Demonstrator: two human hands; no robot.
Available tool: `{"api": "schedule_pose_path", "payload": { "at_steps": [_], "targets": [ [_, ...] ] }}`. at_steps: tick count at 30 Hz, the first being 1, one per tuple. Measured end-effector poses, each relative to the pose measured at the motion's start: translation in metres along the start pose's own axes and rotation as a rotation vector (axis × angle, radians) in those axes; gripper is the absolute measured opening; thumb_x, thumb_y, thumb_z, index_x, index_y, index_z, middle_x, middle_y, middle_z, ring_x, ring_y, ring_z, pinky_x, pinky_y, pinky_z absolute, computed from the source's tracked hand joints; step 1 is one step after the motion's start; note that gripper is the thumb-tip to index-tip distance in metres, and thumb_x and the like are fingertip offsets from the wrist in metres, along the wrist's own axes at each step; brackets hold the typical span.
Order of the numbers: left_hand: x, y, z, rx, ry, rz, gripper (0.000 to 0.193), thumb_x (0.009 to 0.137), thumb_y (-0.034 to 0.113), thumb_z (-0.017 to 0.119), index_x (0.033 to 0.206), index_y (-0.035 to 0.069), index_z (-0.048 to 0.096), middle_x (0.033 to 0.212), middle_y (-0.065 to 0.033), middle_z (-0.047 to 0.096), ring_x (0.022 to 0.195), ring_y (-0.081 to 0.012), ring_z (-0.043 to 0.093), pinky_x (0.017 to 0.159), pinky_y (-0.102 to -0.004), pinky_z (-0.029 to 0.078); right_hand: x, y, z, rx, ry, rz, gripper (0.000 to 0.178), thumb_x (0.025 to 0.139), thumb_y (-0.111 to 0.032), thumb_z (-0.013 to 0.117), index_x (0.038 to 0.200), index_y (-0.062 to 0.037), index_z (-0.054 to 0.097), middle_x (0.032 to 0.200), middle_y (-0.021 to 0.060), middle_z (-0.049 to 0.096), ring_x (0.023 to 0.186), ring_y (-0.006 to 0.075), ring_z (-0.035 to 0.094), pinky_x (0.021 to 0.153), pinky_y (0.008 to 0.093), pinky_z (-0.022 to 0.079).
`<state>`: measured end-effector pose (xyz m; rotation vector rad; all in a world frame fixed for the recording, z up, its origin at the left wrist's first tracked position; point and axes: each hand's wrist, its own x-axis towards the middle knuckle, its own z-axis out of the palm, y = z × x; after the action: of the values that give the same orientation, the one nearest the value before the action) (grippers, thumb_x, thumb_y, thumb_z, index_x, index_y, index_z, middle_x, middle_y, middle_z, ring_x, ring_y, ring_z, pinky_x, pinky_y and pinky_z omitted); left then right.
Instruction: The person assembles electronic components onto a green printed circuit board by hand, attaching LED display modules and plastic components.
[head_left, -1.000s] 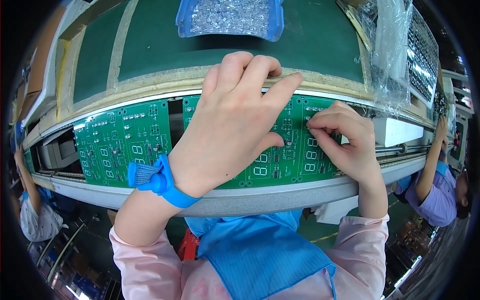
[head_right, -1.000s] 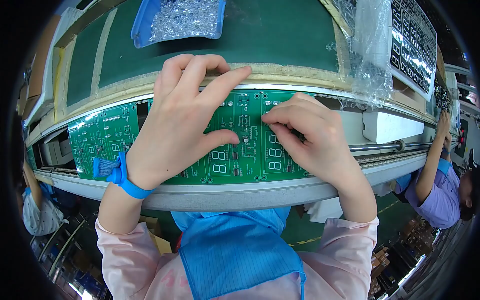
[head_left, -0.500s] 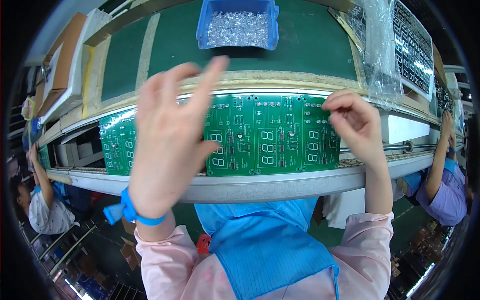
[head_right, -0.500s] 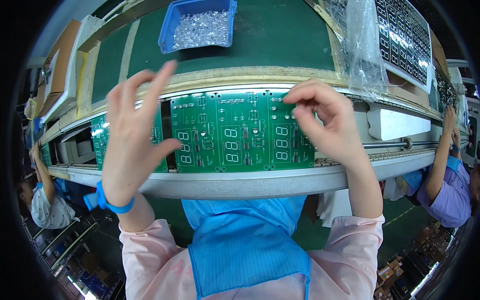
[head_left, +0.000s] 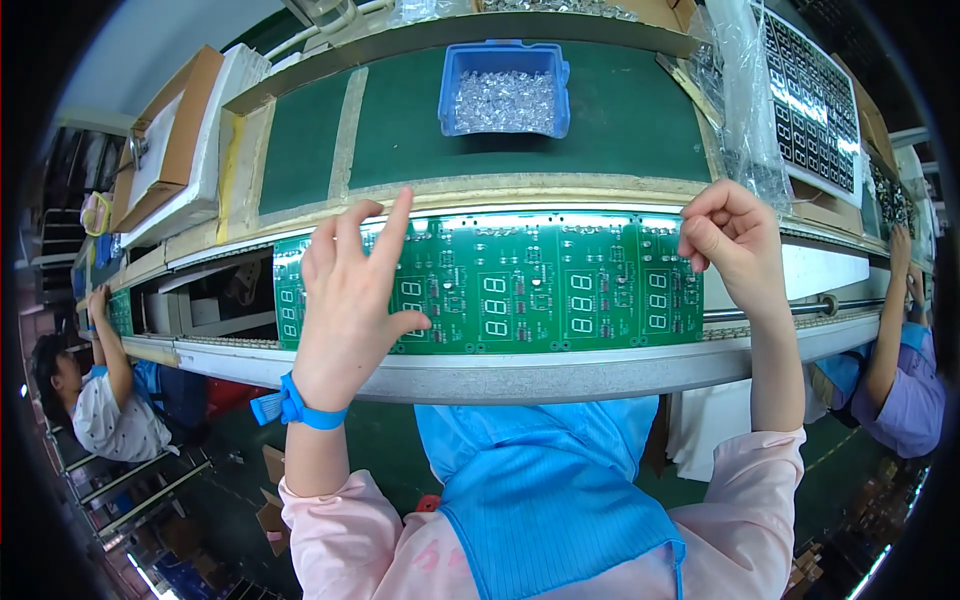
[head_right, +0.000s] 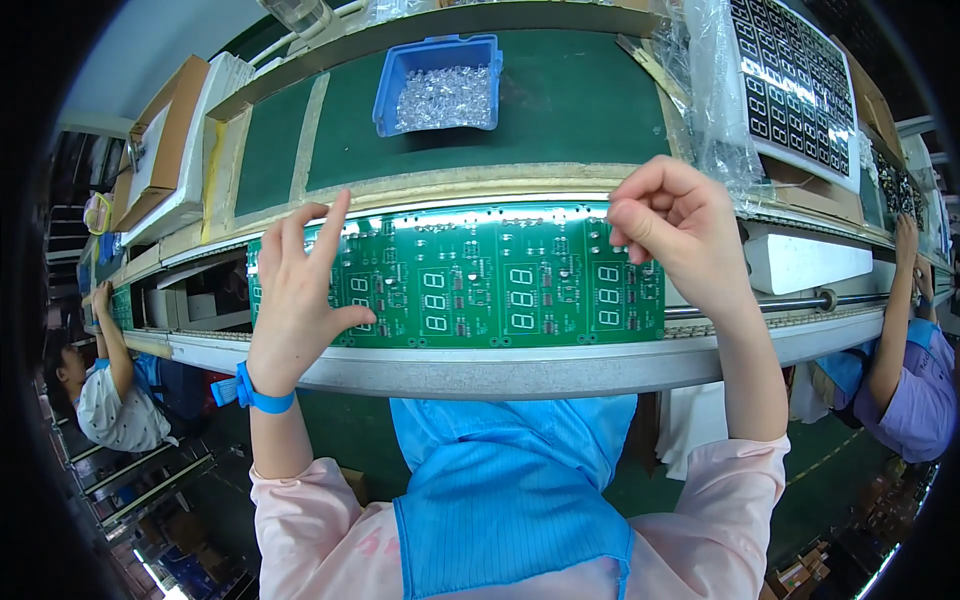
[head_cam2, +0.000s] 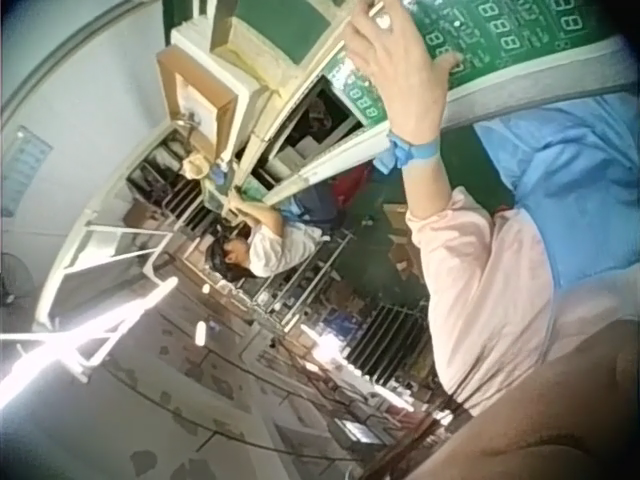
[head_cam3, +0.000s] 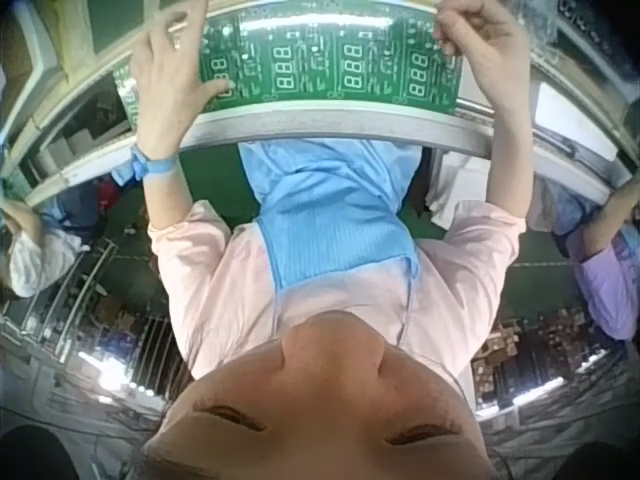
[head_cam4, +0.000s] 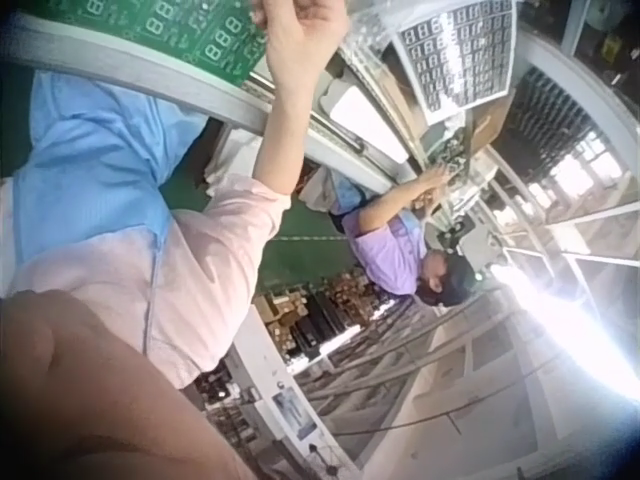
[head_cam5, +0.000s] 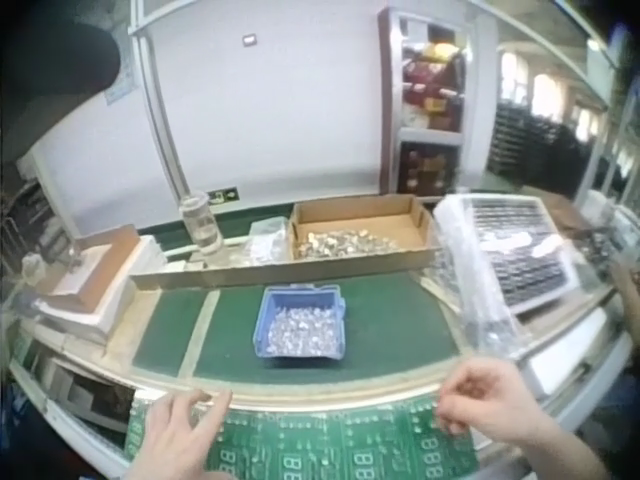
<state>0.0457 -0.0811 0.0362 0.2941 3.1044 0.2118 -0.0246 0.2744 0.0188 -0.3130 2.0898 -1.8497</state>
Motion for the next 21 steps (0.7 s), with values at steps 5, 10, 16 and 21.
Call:
{"api": "schedule_pose_path", "payload": {
  "at_steps": [5, 10, 16, 21],
  "targets": [
    [0.011, 0.019, -0.009, -0.038, -0.027, 0.123, 0.111, 0.057, 0.014, 0.09, 0.154, 0.016, 0.035, 0.135, -0.014, 0.046, 0.123, -0.0377, 0.043, 0.104, -0.0499, 0.037, 0.012, -0.024, 0.016, -0.178, -0.057, 0.002, 0.018, 0.091, -0.005, 0.066, 0.106, 0.0024, 0.073, 0.085, 0.0032, 0.07, 0.069, 0.0066, 0.06, 0.063, 0.0208, 0.05],
    [0.091, 0.021, -0.009, -0.143, 0.295, 0.219, 0.051, 0.082, 0.014, 0.072, 0.132, 0.008, 0.059, 0.105, -0.0089, 0.066, 0.107, -0.0328, 0.054, 0.091, -0.0469, 0.044, 0.017, -0.005, 0.016, -0.165, -0.139, 0.015, 0.022, 0.095, -0.003, 0.059, 0.112, 0.0019, 0.071, 0.087, 0.0042, 0.069, 0.073, 0.0077, 0.06, 0.068, 0.0223, 0.051],
    [0.14, 0.013, 0.027, 0.124, 0.349, 0.141, 0.019, 0.087, 0.018, 0.068, 0.104, 0.013, 0.076, 0.098, -0.0016, 0.07, 0.101, -0.028, 0.056, 0.088, -0.0449, 0.045, 0.012, 0.01, 0.021, -0.031, -0.148, 0.136, 0.023, 0.093, 0.001, 0.062, 0.115, 0.003, 0.068, 0.094, 0.0073, 0.07, 0.079, 0.009, 0.064, 0.073, 0.0229, 0.054],
    [0.148, 0.015, 0.033, 0.167, 0.317, 0.114, 0.017, 0.085, 0.021, 0.07, 0.1, 0.017, 0.077, 0.097, 0.0006, 0.07, 0.105, -0.0266, 0.053, 0.09, -0.0449, 0.041, 0.011, 0.01, 0.016, -0.049, -0.149, 0.08, 0.017, 0.09, 0.002, 0.066, 0.106, 0.0039, 0.072, 0.095, 0.0072, 0.071, 0.081, 0.0104, 0.066, 0.074, 0.0228, 0.054]
  ]
}}
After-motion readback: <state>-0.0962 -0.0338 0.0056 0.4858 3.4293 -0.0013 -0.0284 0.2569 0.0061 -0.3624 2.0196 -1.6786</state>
